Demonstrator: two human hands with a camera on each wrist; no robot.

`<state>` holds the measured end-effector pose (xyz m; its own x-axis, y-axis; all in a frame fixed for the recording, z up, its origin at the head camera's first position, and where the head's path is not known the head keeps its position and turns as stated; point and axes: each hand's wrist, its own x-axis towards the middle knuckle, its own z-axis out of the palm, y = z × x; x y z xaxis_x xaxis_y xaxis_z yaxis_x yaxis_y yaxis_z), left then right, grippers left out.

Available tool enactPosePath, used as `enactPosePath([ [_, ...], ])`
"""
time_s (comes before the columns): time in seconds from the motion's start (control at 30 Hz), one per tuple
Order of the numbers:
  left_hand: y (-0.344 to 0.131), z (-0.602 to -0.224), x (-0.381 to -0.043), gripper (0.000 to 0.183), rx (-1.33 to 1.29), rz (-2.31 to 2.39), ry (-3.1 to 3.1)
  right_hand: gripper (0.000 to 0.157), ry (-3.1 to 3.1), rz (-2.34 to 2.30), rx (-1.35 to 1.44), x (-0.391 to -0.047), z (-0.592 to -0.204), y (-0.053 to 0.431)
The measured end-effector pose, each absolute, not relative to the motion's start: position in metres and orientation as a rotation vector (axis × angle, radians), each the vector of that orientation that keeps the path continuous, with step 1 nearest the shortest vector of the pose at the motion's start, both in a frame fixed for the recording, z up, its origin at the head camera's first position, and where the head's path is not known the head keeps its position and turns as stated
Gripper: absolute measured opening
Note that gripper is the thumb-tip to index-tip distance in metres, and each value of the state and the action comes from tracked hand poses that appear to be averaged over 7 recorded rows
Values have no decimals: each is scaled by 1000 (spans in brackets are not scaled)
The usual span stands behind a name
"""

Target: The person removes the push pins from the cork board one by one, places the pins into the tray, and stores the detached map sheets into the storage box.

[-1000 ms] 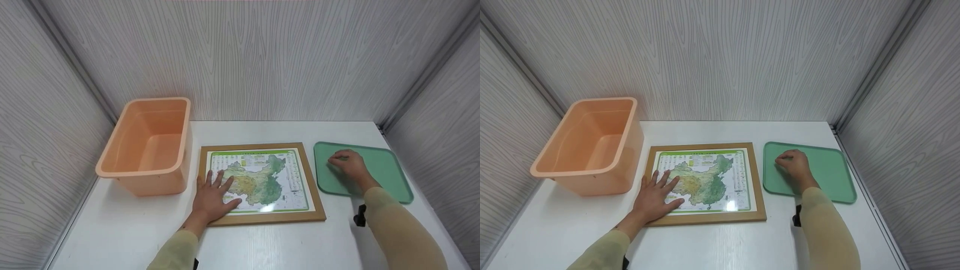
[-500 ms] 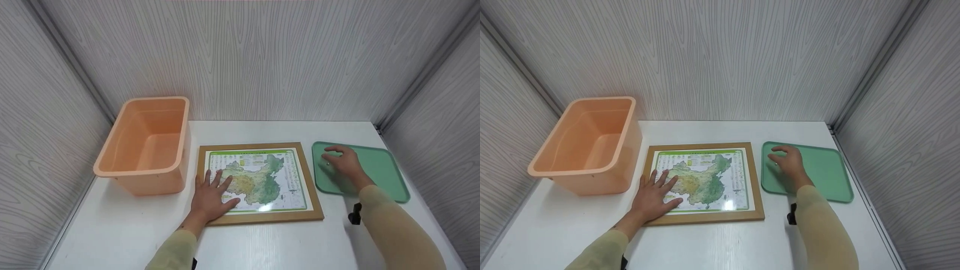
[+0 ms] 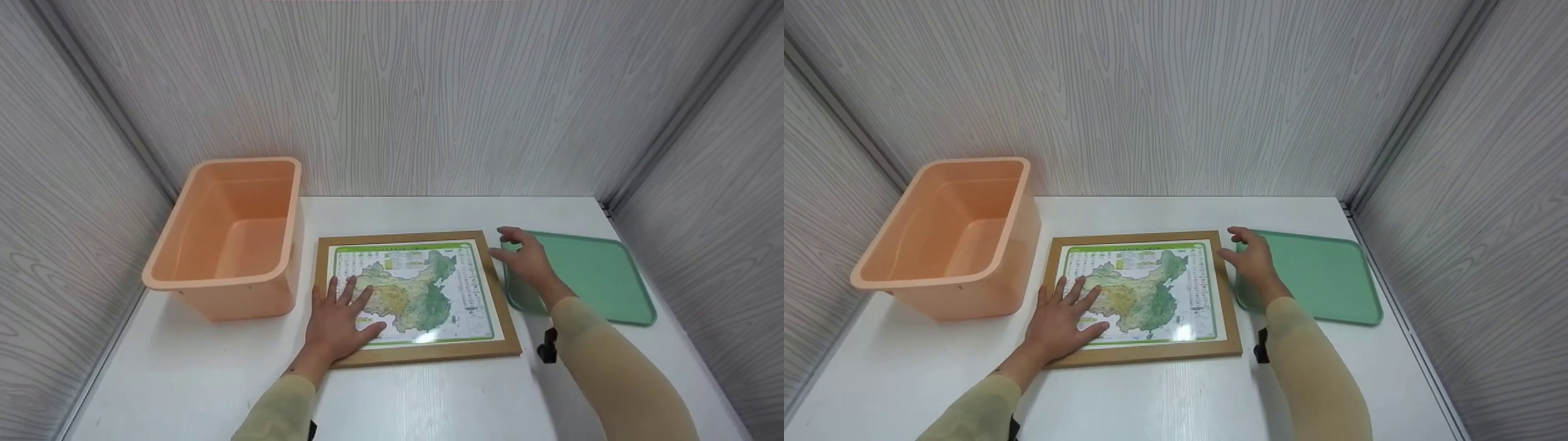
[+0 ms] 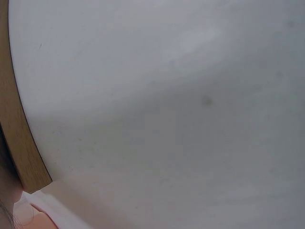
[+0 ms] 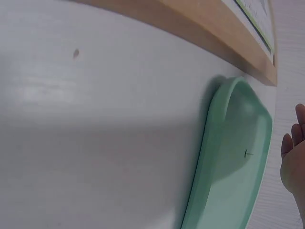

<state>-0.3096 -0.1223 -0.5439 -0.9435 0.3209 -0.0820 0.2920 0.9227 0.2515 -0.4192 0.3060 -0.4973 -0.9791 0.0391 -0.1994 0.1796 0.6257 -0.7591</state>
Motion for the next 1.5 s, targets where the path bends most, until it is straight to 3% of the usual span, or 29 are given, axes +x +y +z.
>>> enactPosePath([
  [0.4,-123,-544,-309,92,462,356,2961,83,2625,-1271,124,-421,-506,267],
  [1.5,-123,-542,-309,93,474,331,2962,102,2694,-1269,130,-413,-534,236],
])
